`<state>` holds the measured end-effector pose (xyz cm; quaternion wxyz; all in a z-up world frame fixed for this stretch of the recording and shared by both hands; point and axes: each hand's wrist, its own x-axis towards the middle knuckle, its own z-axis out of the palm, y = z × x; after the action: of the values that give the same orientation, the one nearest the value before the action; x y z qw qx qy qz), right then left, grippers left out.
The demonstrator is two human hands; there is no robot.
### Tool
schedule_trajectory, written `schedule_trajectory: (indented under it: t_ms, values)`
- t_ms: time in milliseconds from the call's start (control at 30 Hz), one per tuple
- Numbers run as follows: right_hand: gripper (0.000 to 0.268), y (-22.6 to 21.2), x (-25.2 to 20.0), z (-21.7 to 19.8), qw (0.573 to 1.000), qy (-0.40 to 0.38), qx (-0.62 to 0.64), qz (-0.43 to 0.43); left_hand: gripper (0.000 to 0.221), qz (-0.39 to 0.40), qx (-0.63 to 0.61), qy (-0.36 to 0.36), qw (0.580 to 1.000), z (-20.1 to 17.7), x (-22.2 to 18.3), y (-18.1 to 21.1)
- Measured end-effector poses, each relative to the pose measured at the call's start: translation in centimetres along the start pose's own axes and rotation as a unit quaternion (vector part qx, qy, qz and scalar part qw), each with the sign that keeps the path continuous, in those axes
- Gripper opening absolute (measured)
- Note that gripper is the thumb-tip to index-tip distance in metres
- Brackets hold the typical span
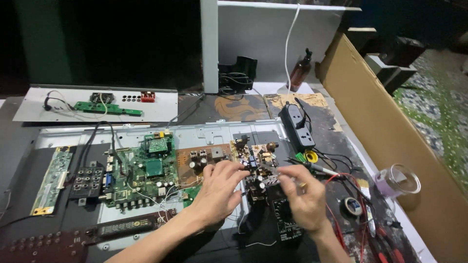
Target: Testing a television circuit board with a multimeter and then soldering components using a soldering iron.
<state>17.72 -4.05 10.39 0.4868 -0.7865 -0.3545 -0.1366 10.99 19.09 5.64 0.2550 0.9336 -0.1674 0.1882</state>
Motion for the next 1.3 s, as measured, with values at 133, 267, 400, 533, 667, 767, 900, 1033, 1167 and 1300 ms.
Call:
schedule_trajectory:
  t_ms: [133, 267, 400, 533, 667, 767, 900, 1033, 1167, 1300]
  values:
    - [0.025, -1.3, -1.2, 3.7, 0.995, -0.061, -0.007, -0.083, 0.047, 0.002, 0.038, 0.056, 0.998, 0.5, -0.2, -0.9]
    - [0.027, -1.0, -2.4, 5.5, 0.984, -0.099, -0.118, -0.089, 0.03, 0.008, 0.077, 0.11, 0.991, 0.3, -0.4, -2.0]
    - [0.029, 0.0, -2.7, 5.9, 0.979, -0.106, -0.16, -0.068, 0.025, -0.03, 0.089, 0.16, 0.983, 0.3, -0.2, -3.2]
    - [0.03, 0.4, -2.8, 6.1, 0.98, -0.101, -0.153, -0.072, 0.024, -0.09, 0.079, 0.163, 0.979, -0.3, 0.0, -4.6]
    - [0.033, 0.9, -3.1, 6.1, 0.985, -0.09, -0.136, -0.055, 0.031, -0.149, 0.057, 0.152, 0.975, -1.2, 0.0, -5.7]
    - [0.034, 1.7, -3.5, 6.5, 0.983, -0.097, -0.148, -0.044, 0.033, -0.189, 0.039, 0.132, 0.972, -1.2, -0.3, -6.8]
    - [0.035, 1.9, -3.5, 6.5, 0.982, -0.1, -0.154, -0.033, 0.031, -0.215, 0.038, 0.092, 0.971, -0.8, -0.5, -7.7]
    - [0.035, 2.0, -3.6, 6.5, 0.985, -0.101, -0.138, -0.025, 0.025, -0.226, 0.025, 0.078, 0.971, -1.2, -0.4, -7.5]
    - [0.034, 1.8, -3.4, 6.6, 0.985, -0.098, -0.13, -0.051, 0.025, -0.219, 0.033, 0.077, 0.972, -0.9, -0.6, -7.8]
    - [0.034, 1.7, -3.4, 6.6, 0.984, -0.103, -0.137, -0.039, 0.026, -0.199, 0.056, 0.089, 0.974, -0.3, -0.7, -8.2]
